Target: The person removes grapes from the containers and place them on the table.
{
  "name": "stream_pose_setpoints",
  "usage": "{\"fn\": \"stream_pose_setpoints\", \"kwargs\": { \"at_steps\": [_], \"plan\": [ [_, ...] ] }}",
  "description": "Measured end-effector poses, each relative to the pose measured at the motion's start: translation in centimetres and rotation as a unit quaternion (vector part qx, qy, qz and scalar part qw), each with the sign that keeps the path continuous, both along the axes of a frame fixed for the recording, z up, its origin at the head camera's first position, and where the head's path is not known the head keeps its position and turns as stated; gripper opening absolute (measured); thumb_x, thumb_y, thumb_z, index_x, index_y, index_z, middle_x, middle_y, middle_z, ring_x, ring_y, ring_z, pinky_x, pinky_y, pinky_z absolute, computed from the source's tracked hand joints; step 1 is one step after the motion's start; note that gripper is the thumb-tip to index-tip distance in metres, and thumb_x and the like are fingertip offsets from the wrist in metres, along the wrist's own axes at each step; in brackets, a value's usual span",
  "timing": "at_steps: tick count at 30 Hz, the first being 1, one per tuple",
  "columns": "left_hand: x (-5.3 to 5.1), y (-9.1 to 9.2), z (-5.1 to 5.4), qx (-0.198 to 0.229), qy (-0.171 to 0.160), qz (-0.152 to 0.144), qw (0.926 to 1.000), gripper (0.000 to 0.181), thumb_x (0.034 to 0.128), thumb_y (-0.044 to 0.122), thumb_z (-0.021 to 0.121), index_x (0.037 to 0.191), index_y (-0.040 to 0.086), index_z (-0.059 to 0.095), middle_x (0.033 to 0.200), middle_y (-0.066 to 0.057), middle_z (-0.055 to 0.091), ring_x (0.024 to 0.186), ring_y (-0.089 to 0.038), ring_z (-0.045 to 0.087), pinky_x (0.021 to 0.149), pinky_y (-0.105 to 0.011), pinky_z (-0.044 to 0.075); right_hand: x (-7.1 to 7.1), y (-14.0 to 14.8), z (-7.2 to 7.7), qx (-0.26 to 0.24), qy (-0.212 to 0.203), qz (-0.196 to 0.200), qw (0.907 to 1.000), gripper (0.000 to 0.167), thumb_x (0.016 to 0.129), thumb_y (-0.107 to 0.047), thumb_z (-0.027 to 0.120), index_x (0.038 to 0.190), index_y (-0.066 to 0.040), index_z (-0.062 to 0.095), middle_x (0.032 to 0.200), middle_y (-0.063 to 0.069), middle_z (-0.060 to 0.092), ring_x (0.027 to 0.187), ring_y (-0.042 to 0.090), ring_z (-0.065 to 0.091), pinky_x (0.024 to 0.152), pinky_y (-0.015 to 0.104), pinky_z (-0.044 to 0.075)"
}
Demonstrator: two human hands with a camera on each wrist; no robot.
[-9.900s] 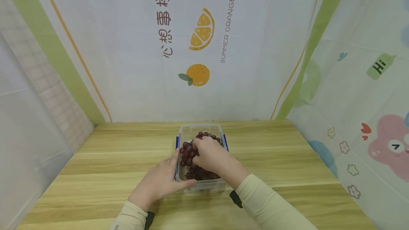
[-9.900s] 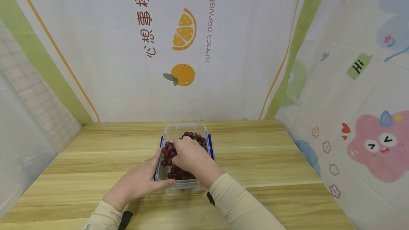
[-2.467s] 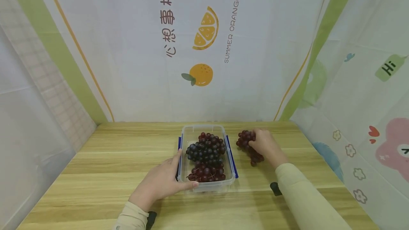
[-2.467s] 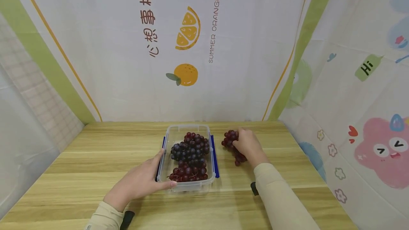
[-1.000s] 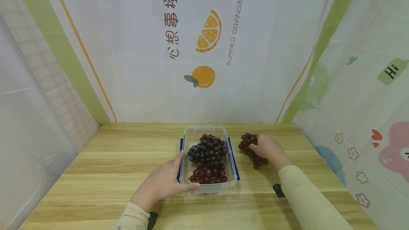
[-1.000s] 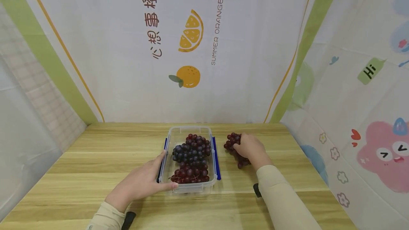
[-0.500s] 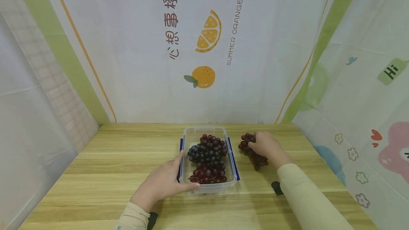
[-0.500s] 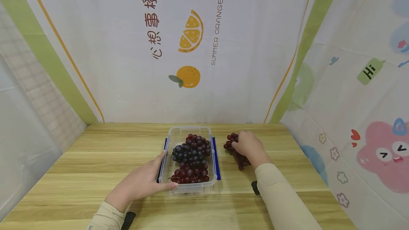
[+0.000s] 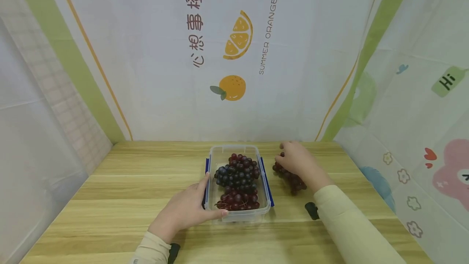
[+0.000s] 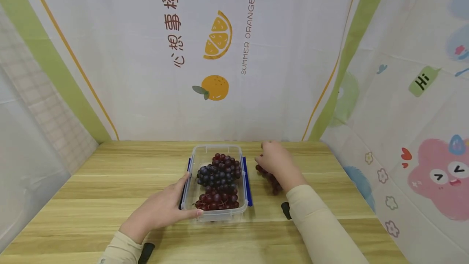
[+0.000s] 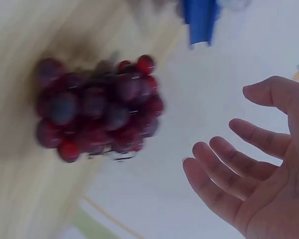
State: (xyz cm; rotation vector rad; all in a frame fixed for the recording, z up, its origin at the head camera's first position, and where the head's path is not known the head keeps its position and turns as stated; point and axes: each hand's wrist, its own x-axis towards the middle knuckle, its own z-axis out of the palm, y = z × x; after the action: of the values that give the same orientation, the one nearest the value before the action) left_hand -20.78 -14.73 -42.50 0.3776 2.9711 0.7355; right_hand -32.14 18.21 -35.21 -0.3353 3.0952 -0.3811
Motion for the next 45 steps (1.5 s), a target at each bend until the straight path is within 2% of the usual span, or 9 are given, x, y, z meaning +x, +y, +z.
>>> {"fn": "stream_pose_setpoints", "kwargs": {
  "at_steps": [9, 17, 23, 27, 34, 41, 45],
  "plan": [
    [0.0, 0.0, -0.1, 0.003, 0.002, -0.001, 1.0, 0.134, 0.0755, 0.094, 0.065, 0.171, 0.009, 0.023, 0.161, -0.025, 0.051, 0.142, -0.044, 0.057, 0.111, -0.062, 0.053, 1.7, -3.1, 2.8, -0.03, 0.007, 0.027, 0.9991, 0.051, 0.103, -0.028, 0.064, 0.146, 0.0, 0.059, 0.15, 0.028, 0.057, 0.138, 0.046, 0.057, 0.112, 0.06, 0.052],
    [0.0, 0.0, -0.1, 0.001, 0.004, -0.004, 1.0, 0.133, 0.0766, 0.092, 0.066, 0.171, 0.008, 0.023, 0.16, -0.026, 0.051, 0.142, -0.045, 0.058, 0.11, -0.062, 0.053, 3.0, -4.6, 3.8, -0.029, 0.029, 0.051, 0.9979, 0.05, 0.102, -0.029, 0.065, 0.143, 0.0, 0.062, 0.148, 0.027, 0.06, 0.139, 0.045, 0.057, 0.115, 0.058, 0.05],
    [0.0, 0.0, 0.1, 0.004, 0.0, -0.002, 1.0, 0.134, 0.0762, 0.092, 0.066, 0.171, 0.008, 0.022, 0.161, -0.026, 0.05, 0.142, -0.045, 0.057, 0.11, -0.062, 0.053, 4.0, -5.7, 4.3, -0.035, 0.005, 0.063, 0.9974, 0.051, 0.102, -0.026, 0.067, 0.146, -0.003, 0.06, 0.153, 0.024, 0.057, 0.143, 0.042, 0.055, 0.115, 0.057, 0.05],
    [0.0, -0.1, 0.1, 0.006, -0.001, -0.002, 1.0, 0.135, 0.0754, 0.094, 0.065, 0.171, 0.008, 0.022, 0.16, -0.027, 0.051, 0.14, -0.045, 0.059, 0.109, -0.061, 0.054, 4.5, -6.7, 4.6, -0.015, -0.009, 0.09, 0.9958, 0.047, 0.102, -0.027, 0.071, 0.143, -0.005, 0.063, 0.149, 0.021, 0.06, 0.134, 0.038, 0.061, 0.107, 0.052, 0.056],
    [0.0, -0.2, 0.0, 0.009, 0.003, -0.005, 0.9999, 0.135, 0.0753, 0.093, 0.066, 0.17, 0.007, 0.023, 0.159, -0.027, 0.052, 0.14, -0.044, 0.059, 0.109, -0.061, 0.054, 4.4, -8.2, 4.1, 0.022, -0.016, 0.131, 0.991, 0.041, 0.102, -0.027, 0.073, 0.136, -0.005, 0.067, 0.14, 0.018, 0.065, 0.12, 0.031, 0.067, 0.098, 0.046, 0.059],
    [0.0, -0.1, 0.0, 0.004, 0.004, -0.005, 1.0, 0.134, 0.0769, 0.092, 0.066, 0.171, 0.007, 0.022, 0.161, -0.026, 0.05, 0.141, -0.044, 0.058, 0.109, -0.061, 0.054, 4.2, -9.2, 3.1, 0.053, -0.044, 0.171, 0.9829, 0.049, 0.1, -0.025, 0.076, 0.143, -0.004, 0.064, 0.142, 0.017, 0.067, 0.125, 0.032, 0.068, 0.104, 0.048, 0.059],
    [0.0, -0.1, 0.0, 0.003, 0.003, -0.004, 1.0, 0.134, 0.0763, 0.092, 0.066, 0.171, 0.007, 0.022, 0.16, -0.026, 0.051, 0.139, -0.044, 0.06, 0.108, -0.061, 0.055, 4.3, -9.7, 2.6, 0.071, -0.055, 0.186, 0.9785, 0.048, 0.099, -0.026, 0.077, 0.141, -0.004, 0.066, 0.137, 0.015, 0.069, 0.121, 0.029, 0.07, 0.101, 0.046, 0.06]
  ]
}}
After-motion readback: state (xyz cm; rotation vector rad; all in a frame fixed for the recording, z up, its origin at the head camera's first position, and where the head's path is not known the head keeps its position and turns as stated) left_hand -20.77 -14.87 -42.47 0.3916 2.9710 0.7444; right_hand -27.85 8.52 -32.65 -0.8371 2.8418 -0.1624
